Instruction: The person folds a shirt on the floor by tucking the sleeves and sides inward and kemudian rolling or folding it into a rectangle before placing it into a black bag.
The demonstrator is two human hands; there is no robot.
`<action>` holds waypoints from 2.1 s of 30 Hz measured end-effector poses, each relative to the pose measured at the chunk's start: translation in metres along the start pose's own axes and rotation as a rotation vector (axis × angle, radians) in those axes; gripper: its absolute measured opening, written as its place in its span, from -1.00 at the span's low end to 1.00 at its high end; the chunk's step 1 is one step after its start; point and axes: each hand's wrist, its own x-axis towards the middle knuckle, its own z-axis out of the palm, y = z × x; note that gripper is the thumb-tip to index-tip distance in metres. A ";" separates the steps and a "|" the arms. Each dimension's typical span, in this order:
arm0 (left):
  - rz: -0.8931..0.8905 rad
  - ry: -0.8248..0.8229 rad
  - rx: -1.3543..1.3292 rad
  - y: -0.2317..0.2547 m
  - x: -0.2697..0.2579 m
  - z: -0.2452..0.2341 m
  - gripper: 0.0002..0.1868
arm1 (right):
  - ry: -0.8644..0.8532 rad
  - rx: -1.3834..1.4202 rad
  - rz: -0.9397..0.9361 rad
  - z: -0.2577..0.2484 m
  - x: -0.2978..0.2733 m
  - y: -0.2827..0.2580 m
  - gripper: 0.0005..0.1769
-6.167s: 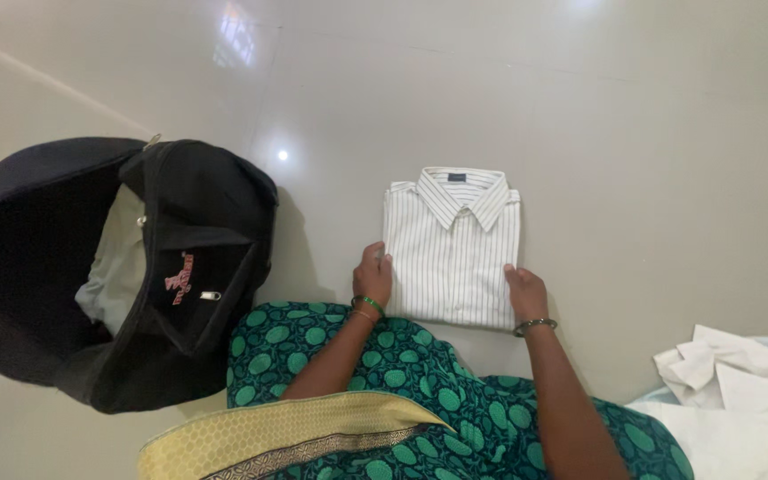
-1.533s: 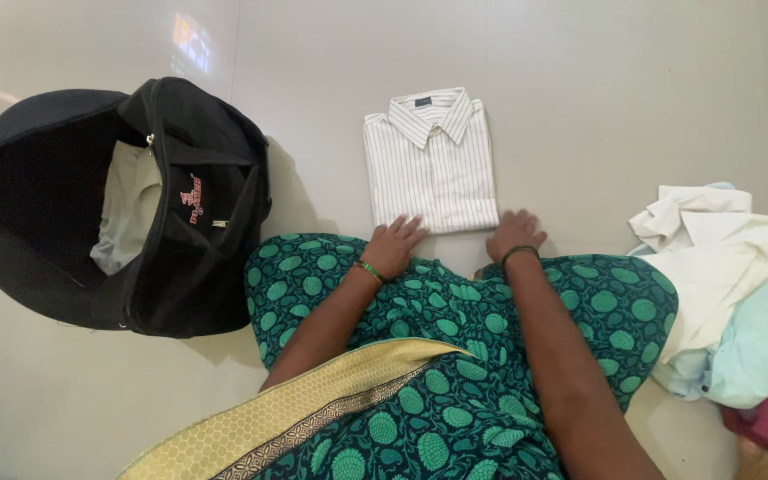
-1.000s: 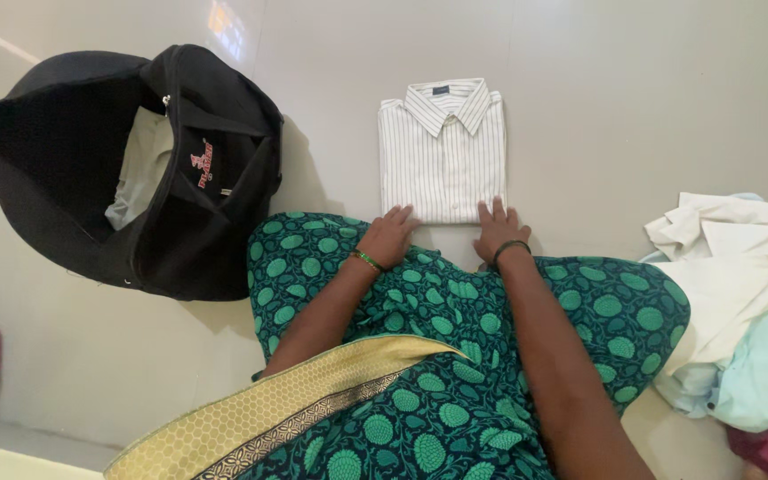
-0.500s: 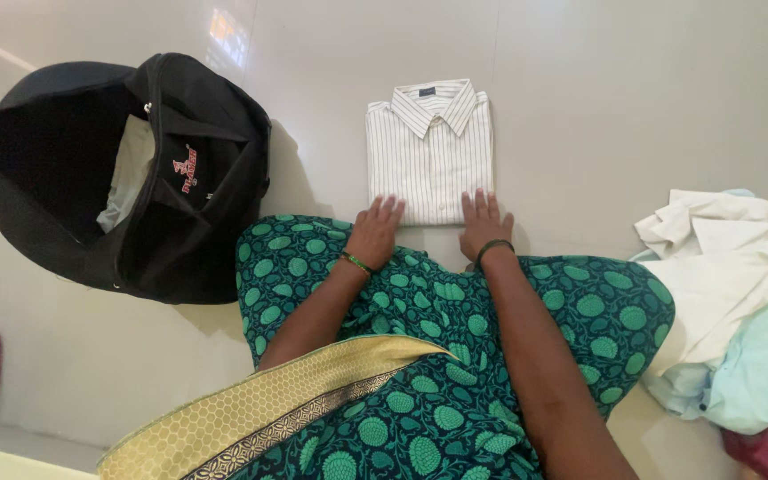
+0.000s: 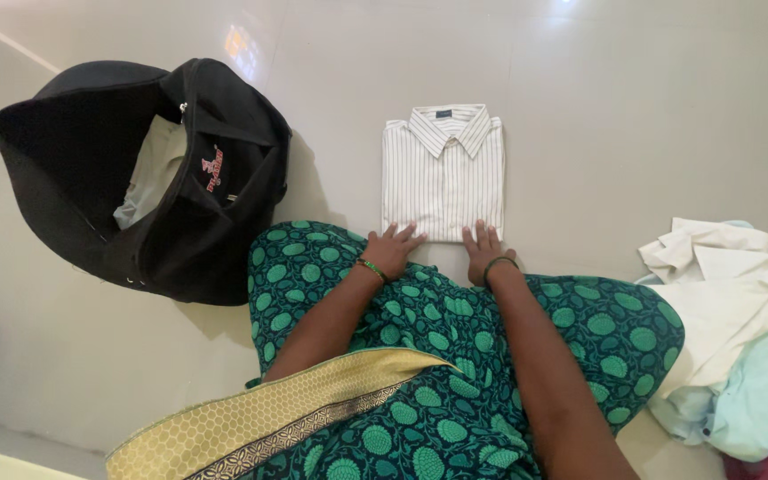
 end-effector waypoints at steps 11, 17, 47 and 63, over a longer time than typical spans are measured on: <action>0.024 -0.039 -0.039 -0.005 0.003 0.004 -0.14 | -0.091 0.004 0.015 -0.016 -0.019 -0.006 0.11; 0.013 -0.042 -0.034 -0.004 0.001 0.006 -0.10 | -0.096 0.032 -0.003 -0.003 -0.009 0.002 0.14; 0.074 0.160 -0.105 -0.006 0.019 0.009 -0.32 | 0.219 -0.143 -0.255 0.008 0.029 -0.022 0.06; 0.196 0.288 -0.241 0.017 0.077 0.005 -0.31 | 0.116 -0.220 -0.159 0.014 0.042 -0.025 0.22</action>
